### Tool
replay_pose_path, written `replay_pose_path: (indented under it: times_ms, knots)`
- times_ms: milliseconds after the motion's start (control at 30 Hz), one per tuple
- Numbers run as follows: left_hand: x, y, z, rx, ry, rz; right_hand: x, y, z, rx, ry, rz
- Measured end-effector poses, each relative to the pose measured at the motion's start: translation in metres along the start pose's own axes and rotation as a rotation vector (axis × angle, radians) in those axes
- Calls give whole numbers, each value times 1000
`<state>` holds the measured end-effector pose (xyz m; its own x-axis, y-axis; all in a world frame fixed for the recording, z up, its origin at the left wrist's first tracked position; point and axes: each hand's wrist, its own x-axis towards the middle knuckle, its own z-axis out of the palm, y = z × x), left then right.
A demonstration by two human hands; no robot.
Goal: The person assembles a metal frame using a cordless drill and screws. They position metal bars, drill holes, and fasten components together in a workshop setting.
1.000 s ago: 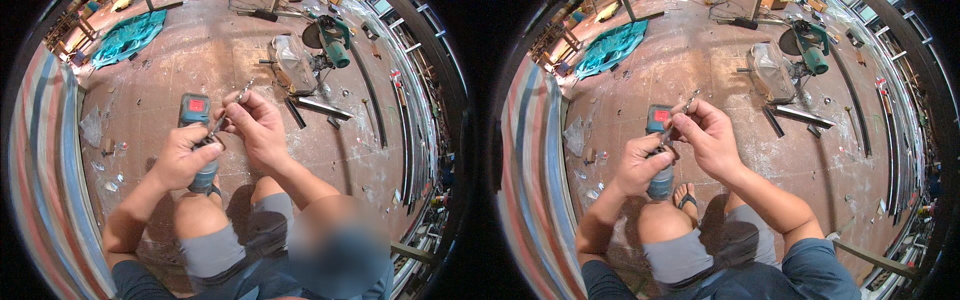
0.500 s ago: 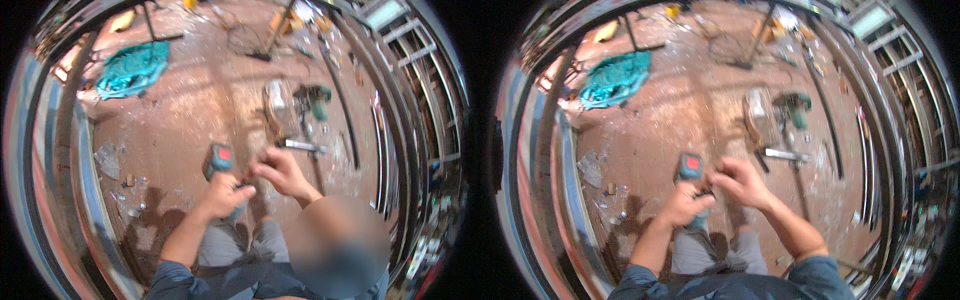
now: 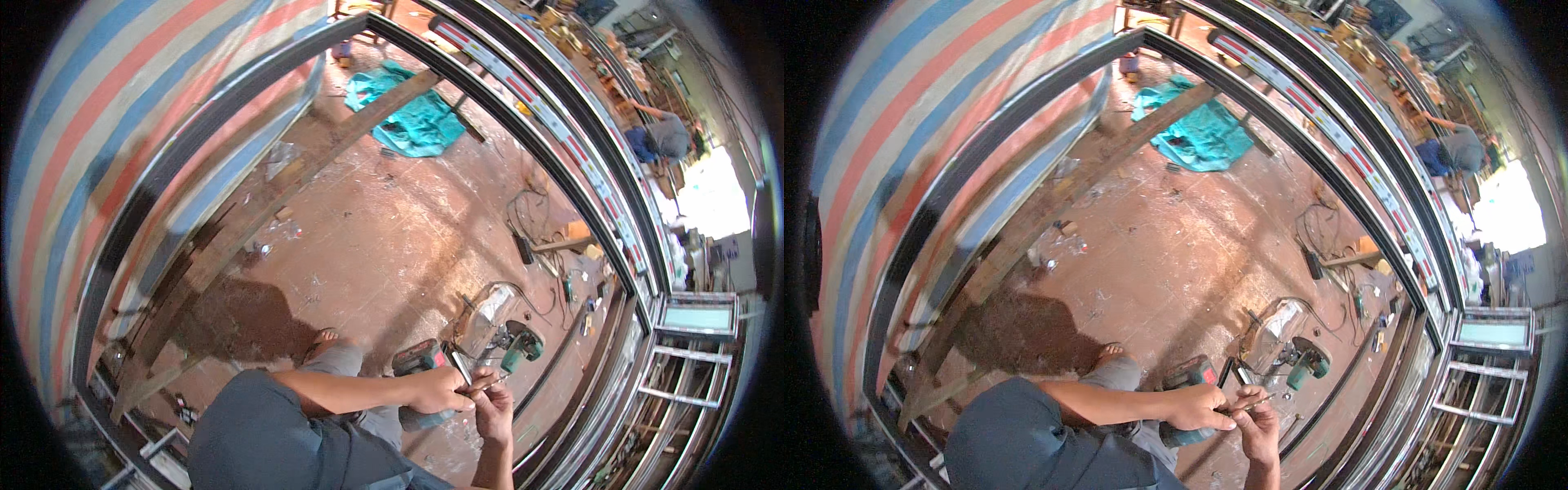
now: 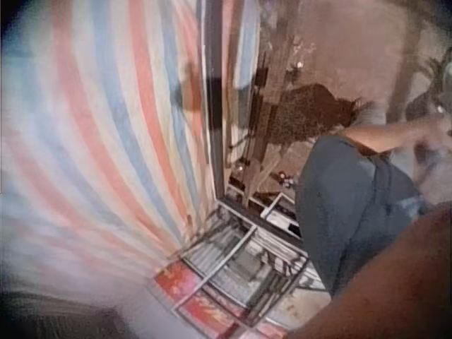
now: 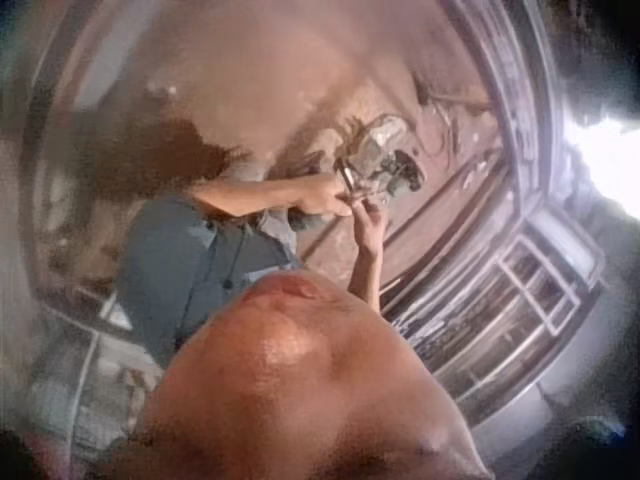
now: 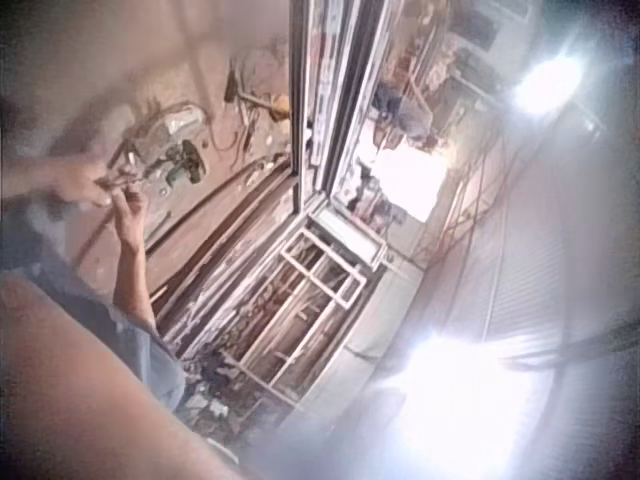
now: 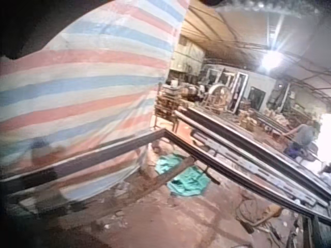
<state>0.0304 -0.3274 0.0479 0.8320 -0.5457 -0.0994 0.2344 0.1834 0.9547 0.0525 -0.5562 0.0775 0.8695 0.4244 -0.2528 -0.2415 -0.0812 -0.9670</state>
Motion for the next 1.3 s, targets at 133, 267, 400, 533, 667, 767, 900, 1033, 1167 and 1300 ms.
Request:
replay_pose_path:
  times_ms: [133, 267, 400, 533, 667, 767, 900, 1033, 1167, 1300]
  knots:
    - [6, 44, 33, 164, 116, 44, -13, -43, -6, 199, -60, 40]
    - [17, 116, 66, 23, 366, 157, -3, -54, -22, 614, -27, 110]
    - [45, 138, 90, 24, 839, 307, -8, -55, -49, -1, -285, -123]
    - [53, 163, 133, -373, 1024, 413, 10, -67, -68, -405, -642, -130]
    - [46, 173, 145, -338, 1215, 450, 28, -105, -23, -155, -590, -387]
    - [27, 179, 148, -483, 1261, 452, 30, -109, -10, -108, -615, -658]
    - [32, 195, 154, -593, 1242, 524, 46, -55, -20, -417, -563, -802]
    - [13, 189, 157, -519, 1319, 431, 24, -73, -10, -188, -570, -718]
    - [2, 191, 151, -179, 1320, 368, 21, -104, -3, -216, -630, -624]
    - [14, 173, 115, -78, 1396, 395, 21, -124, -3, -53, -535, -731]
